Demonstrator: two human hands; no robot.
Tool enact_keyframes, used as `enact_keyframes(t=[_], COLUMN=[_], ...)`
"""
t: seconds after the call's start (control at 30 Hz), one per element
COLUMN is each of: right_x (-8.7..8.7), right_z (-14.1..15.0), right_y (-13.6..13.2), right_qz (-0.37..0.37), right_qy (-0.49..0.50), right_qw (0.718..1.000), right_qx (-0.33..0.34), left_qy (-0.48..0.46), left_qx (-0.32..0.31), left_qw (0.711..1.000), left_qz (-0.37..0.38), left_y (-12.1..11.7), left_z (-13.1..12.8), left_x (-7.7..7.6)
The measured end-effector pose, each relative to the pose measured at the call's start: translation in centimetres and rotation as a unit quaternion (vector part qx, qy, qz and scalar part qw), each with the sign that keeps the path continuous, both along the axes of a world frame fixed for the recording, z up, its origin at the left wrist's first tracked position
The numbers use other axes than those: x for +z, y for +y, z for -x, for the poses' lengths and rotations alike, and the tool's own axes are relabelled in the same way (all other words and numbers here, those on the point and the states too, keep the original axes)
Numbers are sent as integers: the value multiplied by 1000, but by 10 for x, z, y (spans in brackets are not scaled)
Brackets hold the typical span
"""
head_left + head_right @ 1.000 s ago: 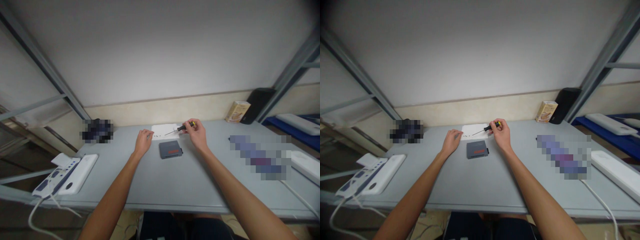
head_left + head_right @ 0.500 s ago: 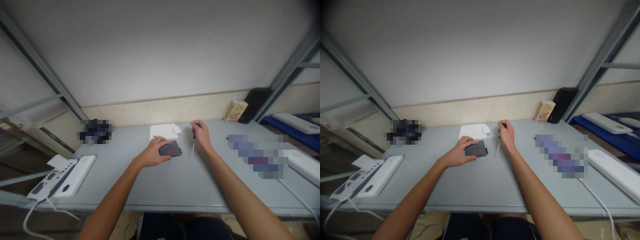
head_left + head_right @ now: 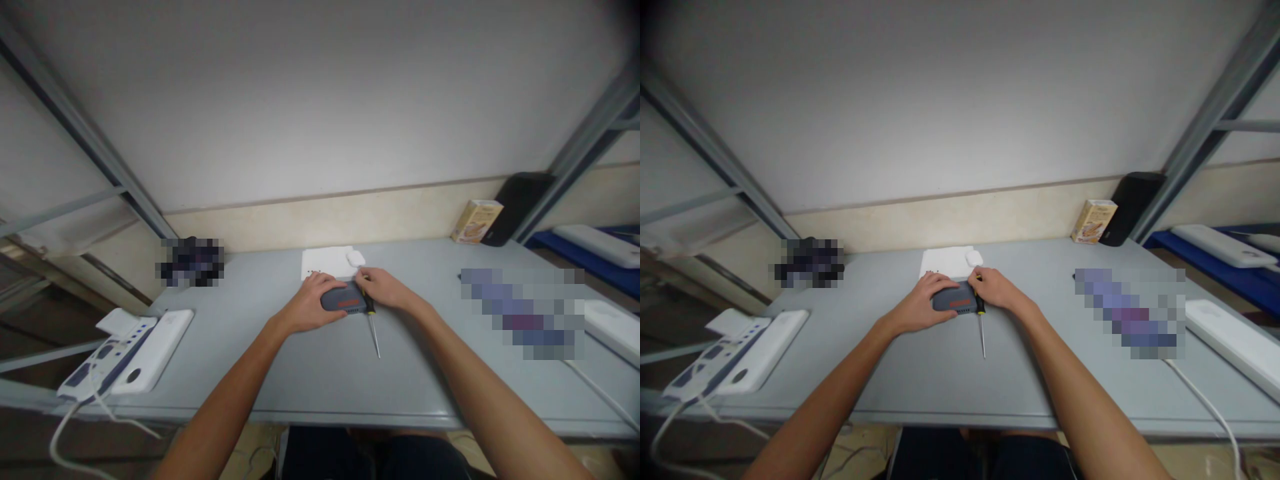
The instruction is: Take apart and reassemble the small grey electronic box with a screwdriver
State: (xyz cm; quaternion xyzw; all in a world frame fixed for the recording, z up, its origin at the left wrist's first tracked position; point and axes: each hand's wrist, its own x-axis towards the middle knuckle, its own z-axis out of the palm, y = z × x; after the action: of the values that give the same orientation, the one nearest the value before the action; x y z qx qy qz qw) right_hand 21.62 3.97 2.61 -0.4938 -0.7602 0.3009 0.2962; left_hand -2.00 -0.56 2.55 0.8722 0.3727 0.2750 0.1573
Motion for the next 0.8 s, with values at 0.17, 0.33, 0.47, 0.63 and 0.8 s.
enact_keyframes(t=[0.17, 0.33, 0.47, 0.63, 0.8], right_x=[3, 20, 22, 12, 16], right_z=[-4, 2, 25, 42, 22], right_y=[4, -4, -21, -26, -16], right_qz=[-11, -5, 66, 113, 106], right_qy=[16, 121, 231, 245, 174], right_qw=[1000, 993, 971, 962, 978], right_qx=[-16, -9, 19, 37, 40], left_qy=[6, -20, -49, -57, -50], left_qx=[20, 4, 4, -5, -10], left_qw=[1000, 999, 995, 992, 994], left_qz=[4, 44, 83, 110, 97], left_y=[0, 0, 1, 7, 10], left_z=[-6, -5, -2, 5, 11], left_x=[-3, -4, -6, -9, -9])
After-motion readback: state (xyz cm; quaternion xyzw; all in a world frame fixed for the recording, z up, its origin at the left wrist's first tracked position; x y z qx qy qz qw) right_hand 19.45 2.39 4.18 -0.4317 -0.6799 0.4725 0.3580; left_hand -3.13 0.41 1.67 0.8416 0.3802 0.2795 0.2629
